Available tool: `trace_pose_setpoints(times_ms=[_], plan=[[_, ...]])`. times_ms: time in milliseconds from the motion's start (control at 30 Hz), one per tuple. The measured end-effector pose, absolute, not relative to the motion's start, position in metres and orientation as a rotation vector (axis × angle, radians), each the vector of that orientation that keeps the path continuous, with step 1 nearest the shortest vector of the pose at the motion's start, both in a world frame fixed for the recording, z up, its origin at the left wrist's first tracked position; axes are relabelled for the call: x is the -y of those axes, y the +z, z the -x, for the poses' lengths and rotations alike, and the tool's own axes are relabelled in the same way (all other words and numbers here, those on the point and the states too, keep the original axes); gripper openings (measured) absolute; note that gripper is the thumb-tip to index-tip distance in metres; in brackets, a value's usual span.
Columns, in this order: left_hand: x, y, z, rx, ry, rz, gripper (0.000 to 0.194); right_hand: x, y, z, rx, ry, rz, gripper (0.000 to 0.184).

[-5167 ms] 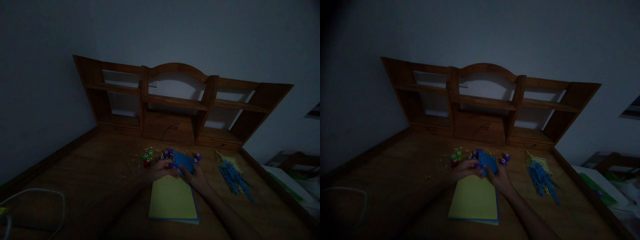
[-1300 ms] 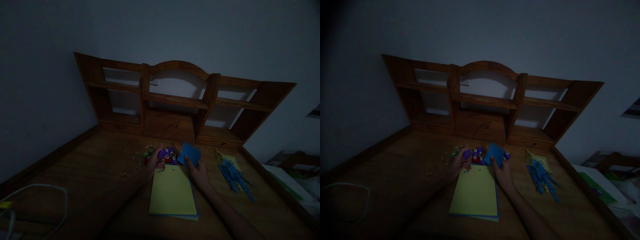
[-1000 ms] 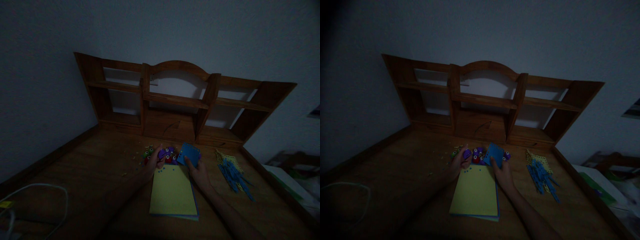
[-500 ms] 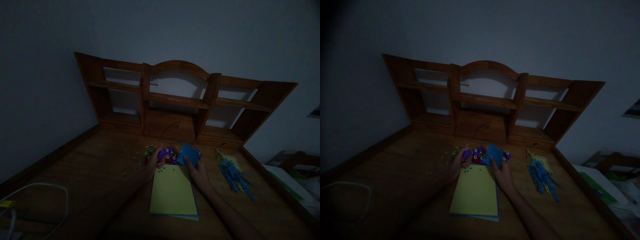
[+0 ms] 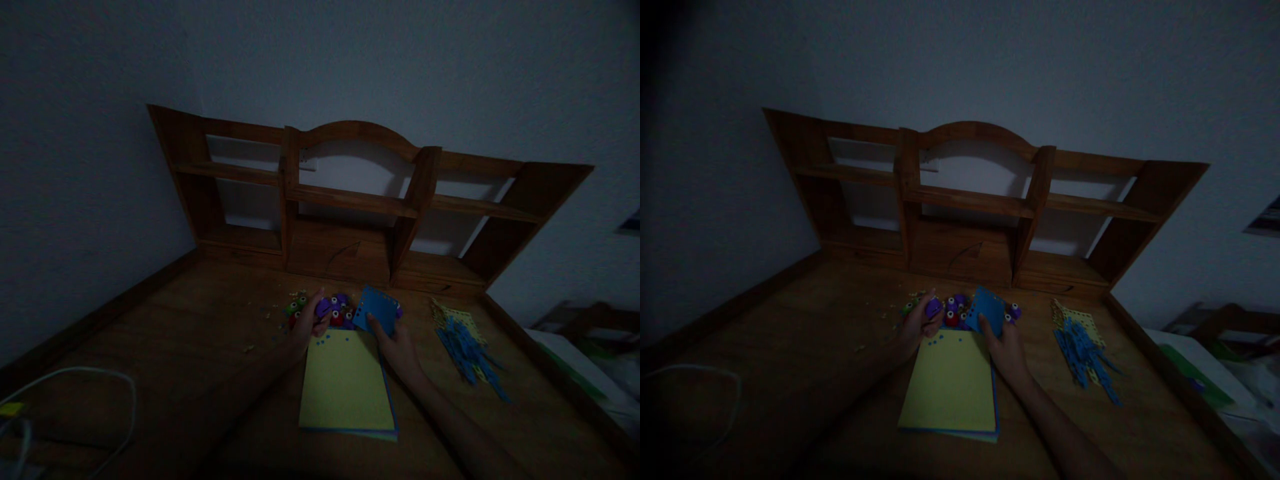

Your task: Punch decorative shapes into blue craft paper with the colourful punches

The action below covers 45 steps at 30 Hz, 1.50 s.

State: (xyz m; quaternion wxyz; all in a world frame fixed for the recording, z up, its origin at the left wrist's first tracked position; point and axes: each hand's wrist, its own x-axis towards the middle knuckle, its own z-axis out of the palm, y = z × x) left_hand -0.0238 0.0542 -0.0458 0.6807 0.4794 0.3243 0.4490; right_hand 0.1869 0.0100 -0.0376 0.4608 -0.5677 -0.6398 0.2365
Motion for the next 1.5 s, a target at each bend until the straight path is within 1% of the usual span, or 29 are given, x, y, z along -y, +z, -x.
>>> trace_pose_setpoints(times_ms=[167,767,1133,1333,1500], plan=[[-0.0546,-0.0448,0.0237,-0.730,1.001,-1.093,0.068,-0.0085,-0.0357,-0.1864,1.591,0.599,1.361,0.042],[-0.0489,-0.0375,0.0237,-0.768,1.011,-1.074,0.065,-0.0078,-0.0347,-0.1854,1.622,0.583,1.337,0.040],[-0.0526,-0.0408,0.0247,-0.759,1.001,-1.096,0.068,-0.0082,-0.0341,-0.1860,1.614,0.615,1.331,0.039],[-0.0531,-0.0426,0.0250,-0.732,1.007,-1.084,0.067,-0.0098,-0.0388,-0.1870,1.626,0.567,1.346,0.038],[-0.0526,-0.0421,0.0249,-0.727,1.006,-1.085,0.065,-0.0082,-0.0366,-0.1863,1.626,0.591,1.353,0.039]])
